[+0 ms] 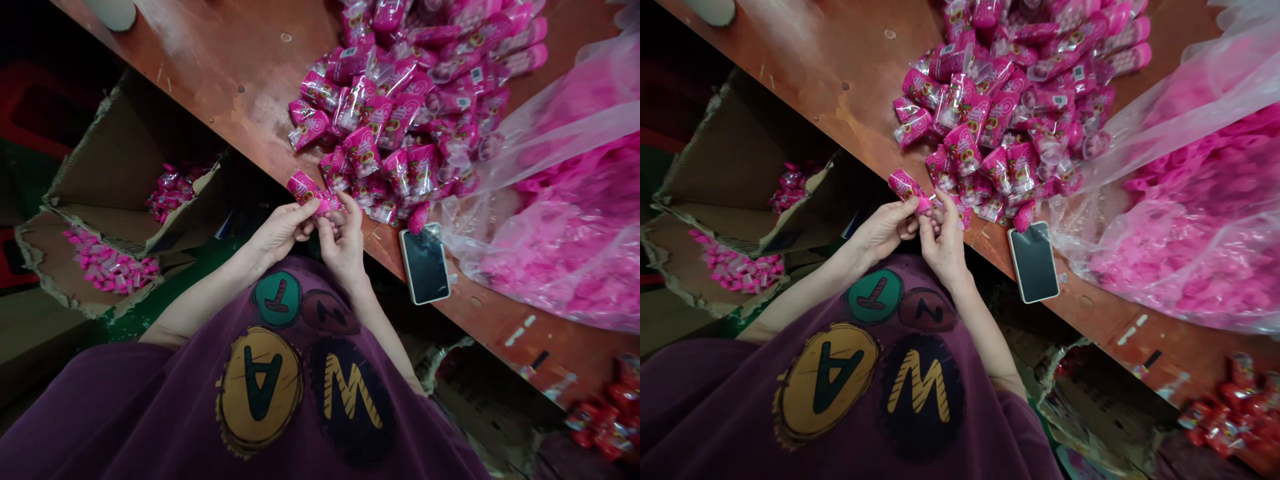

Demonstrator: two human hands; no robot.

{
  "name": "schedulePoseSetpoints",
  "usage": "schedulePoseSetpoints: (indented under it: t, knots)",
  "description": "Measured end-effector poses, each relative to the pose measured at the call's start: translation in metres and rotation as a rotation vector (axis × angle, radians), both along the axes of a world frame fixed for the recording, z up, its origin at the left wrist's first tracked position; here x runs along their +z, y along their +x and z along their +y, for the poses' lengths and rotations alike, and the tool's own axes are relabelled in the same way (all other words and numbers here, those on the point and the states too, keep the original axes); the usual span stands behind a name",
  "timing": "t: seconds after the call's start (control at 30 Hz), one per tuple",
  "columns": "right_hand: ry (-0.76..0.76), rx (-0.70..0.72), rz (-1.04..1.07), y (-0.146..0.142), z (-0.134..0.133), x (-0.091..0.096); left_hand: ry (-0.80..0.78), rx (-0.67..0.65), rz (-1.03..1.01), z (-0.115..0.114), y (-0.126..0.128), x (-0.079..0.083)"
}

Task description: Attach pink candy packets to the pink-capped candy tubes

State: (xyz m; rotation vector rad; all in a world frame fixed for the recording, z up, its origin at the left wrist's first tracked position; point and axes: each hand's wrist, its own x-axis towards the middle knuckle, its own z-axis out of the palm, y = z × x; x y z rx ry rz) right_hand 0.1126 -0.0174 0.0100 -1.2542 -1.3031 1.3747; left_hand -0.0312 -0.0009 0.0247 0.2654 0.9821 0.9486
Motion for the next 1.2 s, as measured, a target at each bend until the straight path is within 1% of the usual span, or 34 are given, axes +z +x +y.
schedulePoseSetpoints:
  t: [0.03,0.07,0.17,0.27,0.33,0.37,0.43,0.5,0.57,0.63,0.7,0.77,0.83,0.9,1.03,1.1,1.2]
  knots:
    - [0.011,0.002,-0.022,0.000,0.000,0.001,-0.008,0.013,0.008,0.000,0.001,0.000]
    - [-0.011,0.005,-0.005,0.000,-0.001,0.002,-0.013,0.027,0.023,0.000,0.001,0.001]
    - [-0.199,0.020,0.220,0.001,0.002,0.007,0.012,0.048,0.081,0.000,0.001,0.003]
    - [-0.364,0.045,0.444,0.002,0.006,0.013,0.092,0.003,0.097,0.000,-0.001,0.005]
    - [-0.404,0.081,0.505,0.002,0.009,0.014,0.128,-0.042,0.087,-0.001,-0.004,0.006]
    - [-0.400,0.095,0.504,0.002,0.009,0.014,0.134,-0.059,0.088,-0.001,-0.004,0.005]
    - [-0.343,0.081,0.445,0.000,0.008,0.013,0.128,-0.068,0.112,-0.001,-0.004,0.004]
    - [-0.254,0.029,0.355,-0.002,0.004,0.011,0.116,-0.026,0.154,-0.001,-0.004,0.002]
    - [-0.209,0.021,0.310,-0.002,0.000,0.008,0.107,0.045,0.192,0.000,-0.003,0.001]
    - [-0.234,0.072,0.317,-0.001,-0.004,0.006,0.094,0.105,0.225,0.001,-0.002,0.002]
    - [-0.280,0.108,0.341,-0.002,-0.007,0.003,0.072,0.122,0.250,0.001,-0.001,0.003]
    - [-0.282,0.069,0.345,-0.005,-0.008,0.000,0.051,0.102,0.256,-0.002,0.003,0.006]
    - [-0.248,-0.002,0.328,-0.009,-0.008,-0.001,0.038,0.077,0.236,-0.006,0.007,0.009]
    - [-0.230,-0.032,0.324,-0.012,-0.006,-0.002,0.031,0.062,0.211,-0.011,0.011,0.012]
    - [-0.294,0.025,0.413,-0.008,-0.004,-0.001,0.046,0.005,0.178,-0.012,0.006,0.013]
    - [-0.314,0.050,0.431,-0.005,-0.005,-0.001,0.065,-0.005,0.184,-0.009,0.000,0.010]
    - [-0.295,0.066,0.412,-0.003,-0.007,-0.003,0.099,-0.013,0.184,-0.006,-0.006,0.003]
